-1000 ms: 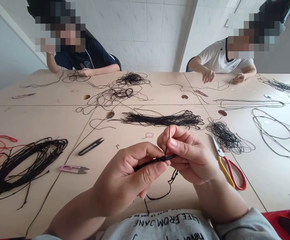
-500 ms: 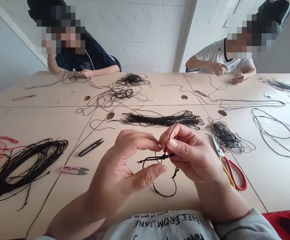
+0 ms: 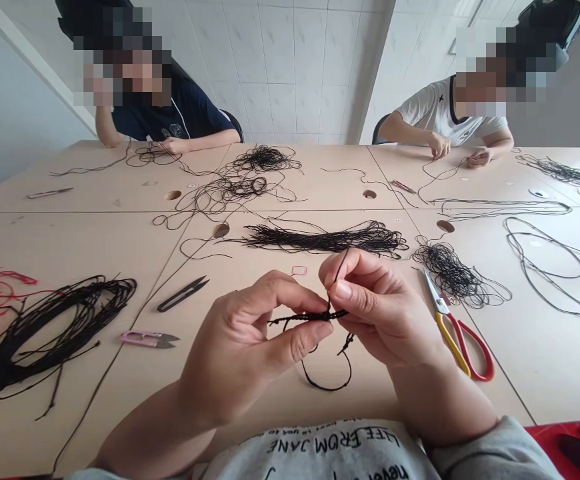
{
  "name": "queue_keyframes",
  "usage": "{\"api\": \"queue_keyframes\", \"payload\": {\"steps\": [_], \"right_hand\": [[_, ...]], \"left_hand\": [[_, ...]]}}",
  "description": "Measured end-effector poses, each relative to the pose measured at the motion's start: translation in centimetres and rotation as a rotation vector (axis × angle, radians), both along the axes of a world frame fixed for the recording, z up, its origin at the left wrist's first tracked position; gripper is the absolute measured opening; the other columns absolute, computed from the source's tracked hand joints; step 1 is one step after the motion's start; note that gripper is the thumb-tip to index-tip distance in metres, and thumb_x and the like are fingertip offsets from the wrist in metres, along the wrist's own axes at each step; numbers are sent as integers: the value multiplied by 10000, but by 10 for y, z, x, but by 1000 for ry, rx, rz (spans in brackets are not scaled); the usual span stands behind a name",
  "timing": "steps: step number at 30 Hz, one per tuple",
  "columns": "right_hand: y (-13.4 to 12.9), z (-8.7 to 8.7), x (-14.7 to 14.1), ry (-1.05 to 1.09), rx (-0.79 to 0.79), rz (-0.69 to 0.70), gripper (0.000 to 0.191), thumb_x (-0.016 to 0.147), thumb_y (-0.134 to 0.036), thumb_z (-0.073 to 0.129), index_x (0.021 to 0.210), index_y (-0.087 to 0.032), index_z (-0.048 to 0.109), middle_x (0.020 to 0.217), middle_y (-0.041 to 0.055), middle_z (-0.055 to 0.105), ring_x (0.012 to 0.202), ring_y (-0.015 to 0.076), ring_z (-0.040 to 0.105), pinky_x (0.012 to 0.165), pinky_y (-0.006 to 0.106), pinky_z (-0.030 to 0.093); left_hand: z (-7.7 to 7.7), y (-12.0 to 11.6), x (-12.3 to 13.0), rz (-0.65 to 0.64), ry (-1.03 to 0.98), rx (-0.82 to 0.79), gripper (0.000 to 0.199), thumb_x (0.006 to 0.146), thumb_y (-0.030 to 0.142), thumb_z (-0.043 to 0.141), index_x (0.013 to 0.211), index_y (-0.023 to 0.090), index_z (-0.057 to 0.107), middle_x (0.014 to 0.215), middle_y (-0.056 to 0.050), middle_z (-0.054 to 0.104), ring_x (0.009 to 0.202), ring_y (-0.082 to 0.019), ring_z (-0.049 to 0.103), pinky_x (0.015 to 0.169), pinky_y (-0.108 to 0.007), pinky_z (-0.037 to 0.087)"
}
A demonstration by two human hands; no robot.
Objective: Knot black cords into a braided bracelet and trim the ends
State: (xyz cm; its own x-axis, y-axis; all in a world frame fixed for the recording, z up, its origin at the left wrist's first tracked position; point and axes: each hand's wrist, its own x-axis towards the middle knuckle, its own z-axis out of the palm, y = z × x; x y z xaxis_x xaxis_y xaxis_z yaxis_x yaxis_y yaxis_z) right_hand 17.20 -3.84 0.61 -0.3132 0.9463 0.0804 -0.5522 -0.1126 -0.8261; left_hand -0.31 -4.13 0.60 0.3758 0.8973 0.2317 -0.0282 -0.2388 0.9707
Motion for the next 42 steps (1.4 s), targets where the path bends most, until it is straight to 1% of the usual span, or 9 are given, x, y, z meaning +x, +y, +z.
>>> {"api": "queue_keyframes", "payload": {"steps": [11,16,20,23,28,32,36,39,42], "right_hand": [[-1,-2,0,32,-68,106,315,815,-351,842,812,-201,565,629,-86,392,455,34,197,370,159,143],[0,0,1,62,-74,133,312,827,-343,837,818,-198,560,629,-90,423,439,13,165,370,148,141],[1,-3,0,63,-59,111,306,810,-348,855,818,-200,588,664,-71,507,442,15,202,369,160,140],[0,-6,0,17,-17,68,278,803,-349,866,812,-203,629,708,-42,570,486,38,307,392,183,180],[-3,-6,2,-62,126,23,125,902,-299,777,913,-207,693,778,-29,617,496,35,340,398,186,225],[-9,-1,6,-307,334,-142,122,924,-255,747,871,-190,659,729,-28,611,569,54,474,472,175,365],[-14,0,9,-525,467,-244,171,957,-230,694,812,-179,620,676,-39,565,581,58,477,514,179,401],[-13,0,9,-577,484,-247,181,973,-257,675,824,-180,608,701,-32,570,604,61,482,527,172,403],[-11,0,9,-550,401,-204,219,963,-312,698,816,-184,597,654,-45,535,552,57,438,475,165,366]], "left_hand": [[2,-2,3,-56,-104,-8,222,815,86,810,866,300,785,865,56,751,827,-122,695,790,-240,564],[2,2,0,-84,-30,-76,143,833,137,805,889,261,762,835,48,747,807,-117,679,750,-209,555],[2,7,-2,-122,-29,-62,43,860,203,783,884,237,772,914,1,736,899,-159,686,812,-248,556],[1,10,-2,-166,-31,-49,59,891,262,759,928,230,793,954,-19,733,948,-173,670,857,-257,541],[-3,10,-3,-193,-119,-158,72,939,258,727,915,281,791,839,26,709,796,-106,588,751,-203,495],[-6,9,-5,-149,-207,-252,48,923,300,754,889,303,788,806,41,685,743,-84,541,686,-175,462],[-5,10,-4,-139,-157,-284,68,865,260,801,806,255,767,786,36,674,741,-81,557,689,-173,460],[-5,11,-3,-111,-144,-317,84,860,227,777,780,242,754,733,31,623,690,-86,506,631,-183,431],[-5,12,-2,-130,-171,-344,89,860,247,777,776,236,748,679,34,560,641,-86,437,579,-187,391]]}}
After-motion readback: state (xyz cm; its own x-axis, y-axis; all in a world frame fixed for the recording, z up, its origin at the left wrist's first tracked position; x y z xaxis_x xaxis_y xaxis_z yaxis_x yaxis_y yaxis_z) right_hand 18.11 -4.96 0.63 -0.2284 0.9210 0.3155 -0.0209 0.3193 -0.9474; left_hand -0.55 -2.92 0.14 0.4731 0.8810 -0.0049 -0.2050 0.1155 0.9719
